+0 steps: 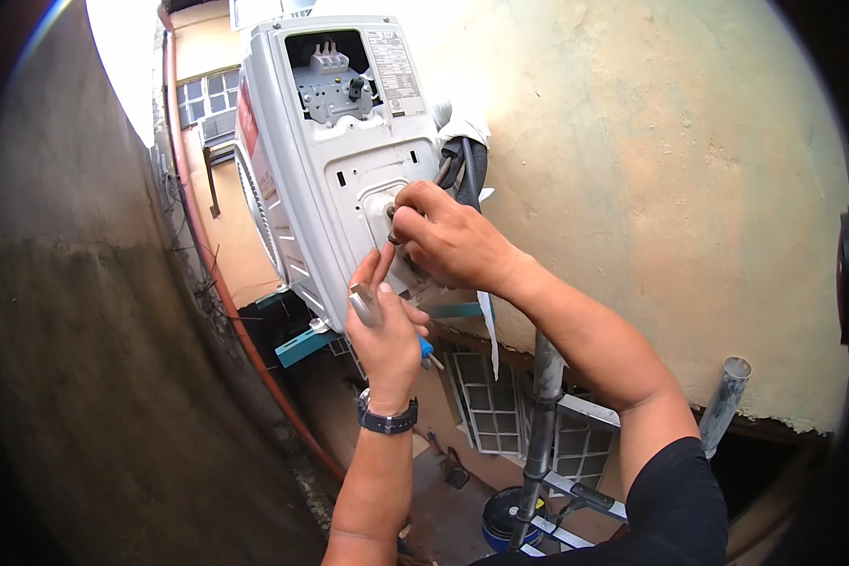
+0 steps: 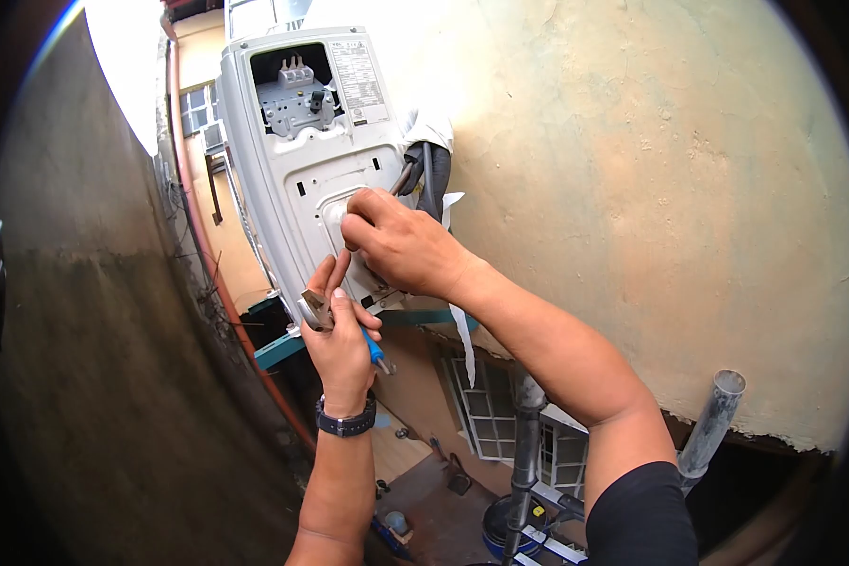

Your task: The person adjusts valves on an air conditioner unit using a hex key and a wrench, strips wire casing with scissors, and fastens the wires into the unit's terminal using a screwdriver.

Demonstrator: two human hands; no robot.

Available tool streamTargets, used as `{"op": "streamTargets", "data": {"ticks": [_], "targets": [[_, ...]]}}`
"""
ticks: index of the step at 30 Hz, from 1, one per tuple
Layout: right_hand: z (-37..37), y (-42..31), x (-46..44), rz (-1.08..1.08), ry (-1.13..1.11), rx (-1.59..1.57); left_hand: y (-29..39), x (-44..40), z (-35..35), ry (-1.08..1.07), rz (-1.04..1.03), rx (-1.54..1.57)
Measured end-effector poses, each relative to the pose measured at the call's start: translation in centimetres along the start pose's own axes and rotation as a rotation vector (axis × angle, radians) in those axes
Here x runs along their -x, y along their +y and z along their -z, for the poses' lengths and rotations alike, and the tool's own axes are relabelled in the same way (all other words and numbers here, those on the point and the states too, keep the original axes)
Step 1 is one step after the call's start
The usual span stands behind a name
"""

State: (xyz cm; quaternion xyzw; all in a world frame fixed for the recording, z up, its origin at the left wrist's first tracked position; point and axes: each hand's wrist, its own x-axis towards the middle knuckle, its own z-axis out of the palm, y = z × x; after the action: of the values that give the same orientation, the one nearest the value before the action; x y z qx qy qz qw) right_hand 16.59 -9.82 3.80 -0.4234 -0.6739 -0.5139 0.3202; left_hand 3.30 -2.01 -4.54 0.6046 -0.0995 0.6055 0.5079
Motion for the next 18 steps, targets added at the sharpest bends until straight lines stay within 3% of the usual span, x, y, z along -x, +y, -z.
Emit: {"op": "streamTargets", "data": {"ticks": [7,9,13,15,16,18], "targets": [[1.7,-0.2,0.4,0.034,-0.119,-0.097,-0.1,0.6,0.7,0.017,0.020,0.043],[1.3,-0.5,0.6,0.008,0.028,-0.142,-0.3,0.9,1.0,0.018,0.050,0.092],[1.1,-0.8,0.9,0.093,0.050,-0.095,0.0,1.4,1.0,0.022,0.107,0.151],[1.5,-0.8,1.1,-0.073,-0.028,-0.155,0.3,1.6,1.0,0.031,0.171,0.173],[1.0,-1.1,0.8,-0.022,0.073,-0.187,0.4,1.8,1.1,0.033,0.174,0.172],[0.8,-0.9,0.9,0.031,0.073,-0.148,0.4,2.4,1.0,0.081,0.288,0.235]]}}
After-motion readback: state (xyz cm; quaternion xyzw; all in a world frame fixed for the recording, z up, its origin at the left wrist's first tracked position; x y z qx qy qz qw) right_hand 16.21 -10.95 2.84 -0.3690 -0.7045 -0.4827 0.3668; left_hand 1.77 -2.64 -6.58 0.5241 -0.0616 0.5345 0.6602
